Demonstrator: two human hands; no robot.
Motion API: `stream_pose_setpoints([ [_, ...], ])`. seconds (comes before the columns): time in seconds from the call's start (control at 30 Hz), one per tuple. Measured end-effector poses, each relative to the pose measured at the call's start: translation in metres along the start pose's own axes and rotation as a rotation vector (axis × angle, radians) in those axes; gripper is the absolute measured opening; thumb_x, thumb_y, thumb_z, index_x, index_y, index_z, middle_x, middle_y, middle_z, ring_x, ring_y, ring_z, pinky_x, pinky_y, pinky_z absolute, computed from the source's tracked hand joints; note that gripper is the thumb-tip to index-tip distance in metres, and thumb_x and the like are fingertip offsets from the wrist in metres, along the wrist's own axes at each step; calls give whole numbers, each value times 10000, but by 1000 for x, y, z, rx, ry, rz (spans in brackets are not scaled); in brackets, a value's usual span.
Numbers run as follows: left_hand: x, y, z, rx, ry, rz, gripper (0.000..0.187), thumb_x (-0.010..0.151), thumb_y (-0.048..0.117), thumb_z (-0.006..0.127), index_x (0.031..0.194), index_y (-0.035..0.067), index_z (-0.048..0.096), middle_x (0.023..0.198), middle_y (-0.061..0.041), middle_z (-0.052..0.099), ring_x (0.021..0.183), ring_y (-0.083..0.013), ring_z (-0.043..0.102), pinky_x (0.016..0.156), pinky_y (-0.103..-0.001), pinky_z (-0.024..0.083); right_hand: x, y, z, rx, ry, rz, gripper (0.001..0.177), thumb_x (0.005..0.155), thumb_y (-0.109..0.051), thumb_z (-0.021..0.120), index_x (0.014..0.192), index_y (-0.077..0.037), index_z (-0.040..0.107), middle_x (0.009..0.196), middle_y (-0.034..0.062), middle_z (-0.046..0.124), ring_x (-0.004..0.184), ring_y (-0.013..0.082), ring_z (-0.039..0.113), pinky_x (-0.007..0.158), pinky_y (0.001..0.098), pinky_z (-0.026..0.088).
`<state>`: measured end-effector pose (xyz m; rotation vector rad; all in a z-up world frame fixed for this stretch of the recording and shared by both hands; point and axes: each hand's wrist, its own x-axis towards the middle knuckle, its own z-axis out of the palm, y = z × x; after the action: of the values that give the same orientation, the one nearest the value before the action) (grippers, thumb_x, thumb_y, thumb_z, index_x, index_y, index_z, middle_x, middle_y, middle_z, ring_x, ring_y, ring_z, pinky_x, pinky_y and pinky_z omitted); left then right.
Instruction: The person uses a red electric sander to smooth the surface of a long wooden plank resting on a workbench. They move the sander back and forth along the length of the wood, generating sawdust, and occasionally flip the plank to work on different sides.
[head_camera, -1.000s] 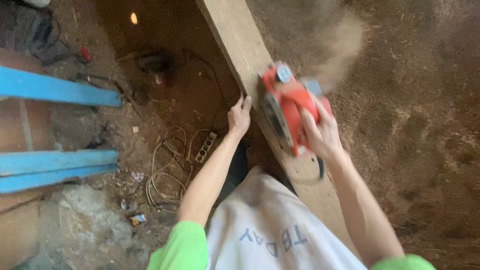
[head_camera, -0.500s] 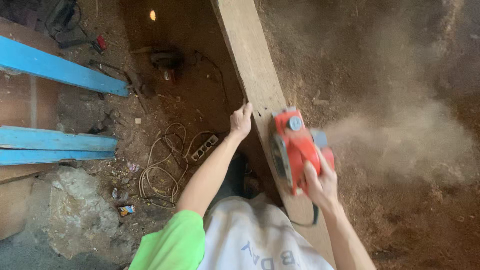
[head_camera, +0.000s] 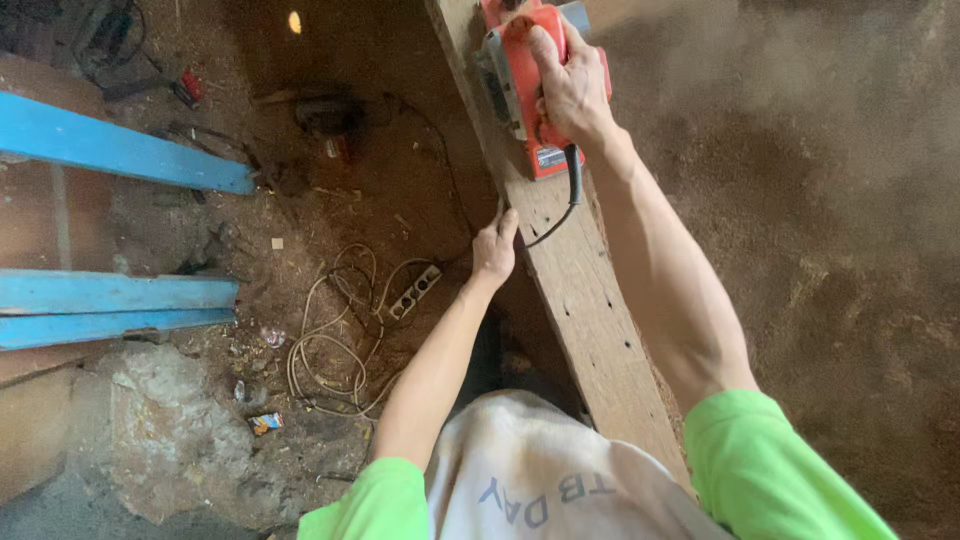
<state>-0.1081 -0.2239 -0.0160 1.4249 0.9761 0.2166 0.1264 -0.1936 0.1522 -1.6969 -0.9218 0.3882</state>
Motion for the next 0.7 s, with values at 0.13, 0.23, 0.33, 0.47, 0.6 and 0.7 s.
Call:
stream_pose_setpoints([
  [0.13,-11,-10,-9,-86,-50,-91,817,978,643,464,1457,-18,514,1537,-218,501,1457,-328,447,1185,-377,339,-46,-29,-14,-59,-94,136,414,1098,-388,417,1360,-152,634,779,-4,722,580,68,671,570,267,585],
  [0.23,-41,-41,-10,-41,-38,-196,782,1008,626,376,1482,15,495,1561,-210,441,1481,-337,383,1208,-398,288,-124,-65,-26,74,-76,392,390,1061,-338,493,1362,-142,643,779,79,664,566,133,592,514,332,486],
  [0.33,-69,-70,-14,138,-32,-416,726,1045,583,318,1486,30,481,1541,-209,458,1443,-370,416,1171,-441,331,-214,-90,-46,-6,-86,323,387,1088,-276,467,1433,-148,585,1029,38,698,857,120,624,721,310,539],
  [0.47,-104,-103,-15,258,-99,-372,606,1061,495,377,1386,38,605,1393,-205,636,1332,-379,564,1104,-449,432,-343,-117,-71,138,-66,653,554,973,-186,519,1520,-114,477,632,6,598,496,78,566,443,264,481],
  [0.6,-116,-131,-2,376,-119,-321,515,987,410,567,1368,69,630,1309,-231,667,1263,-414,602,1058,-460,478,-371,-109,-69,166,-17,670,564,976,-229,561,1514,-86,477,664,5,628,513,76,553,466,264,486],
  [0.7,-120,-162,11,312,-244,-209,500,902,294,616,1345,64,645,1294,-218,667,1238,-404,601,1025,-450,486,-326,-100,-56,255,-25,620,544,1001,-267,551,1510,-78,508,663,-1,607,514,71,543,464,258,464],
])
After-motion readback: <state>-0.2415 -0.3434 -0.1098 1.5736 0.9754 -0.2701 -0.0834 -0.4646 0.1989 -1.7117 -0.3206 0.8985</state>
